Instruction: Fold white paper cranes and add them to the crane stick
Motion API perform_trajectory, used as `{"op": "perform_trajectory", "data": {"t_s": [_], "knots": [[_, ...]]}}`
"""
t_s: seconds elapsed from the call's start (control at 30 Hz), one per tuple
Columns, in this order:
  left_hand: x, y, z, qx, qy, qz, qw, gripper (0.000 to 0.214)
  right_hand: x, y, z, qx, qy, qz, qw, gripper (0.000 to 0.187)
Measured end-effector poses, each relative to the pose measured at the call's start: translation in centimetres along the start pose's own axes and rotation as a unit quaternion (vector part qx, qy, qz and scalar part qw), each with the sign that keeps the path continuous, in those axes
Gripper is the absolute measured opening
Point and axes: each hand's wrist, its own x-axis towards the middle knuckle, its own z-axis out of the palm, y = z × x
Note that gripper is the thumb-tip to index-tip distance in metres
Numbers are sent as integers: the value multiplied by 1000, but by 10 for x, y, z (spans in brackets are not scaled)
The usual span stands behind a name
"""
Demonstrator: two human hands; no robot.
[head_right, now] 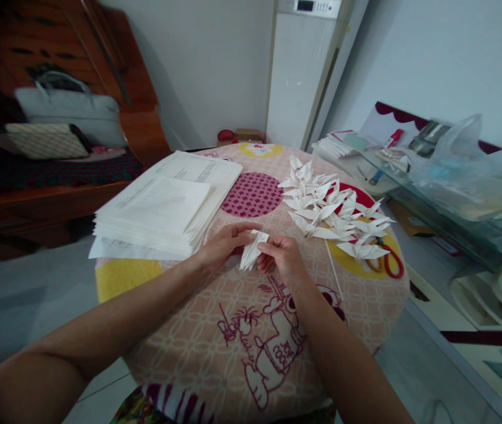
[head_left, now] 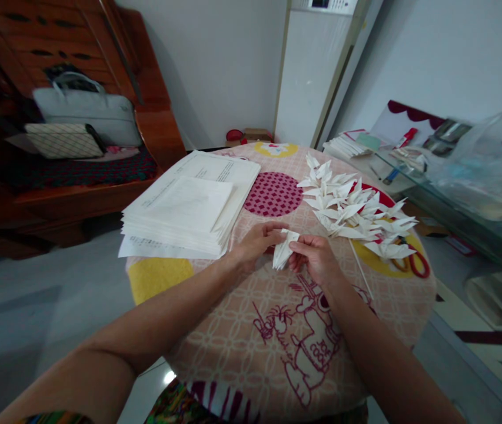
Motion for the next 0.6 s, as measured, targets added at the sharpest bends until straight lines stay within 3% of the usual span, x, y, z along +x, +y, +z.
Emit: {"op": "perform_trajectory", "data": {"t_s": [0.1,0.2,0.5,0.6], "knots": [[11,1,-2,-3,-32,-40,999,35,5,2,-1,-4,-3,11,1000,29],[23,1,-5,12,-6,-63,998,24,10,4,-2,1,11,6,1000,29],[46,7,-4,46,97,-24,994,13,31,-7,-5,-24,2,26,999,25],[45,6,-2,23,73,-24,997,14,36,-10,-10,-36,-8,13,999,25]]}}
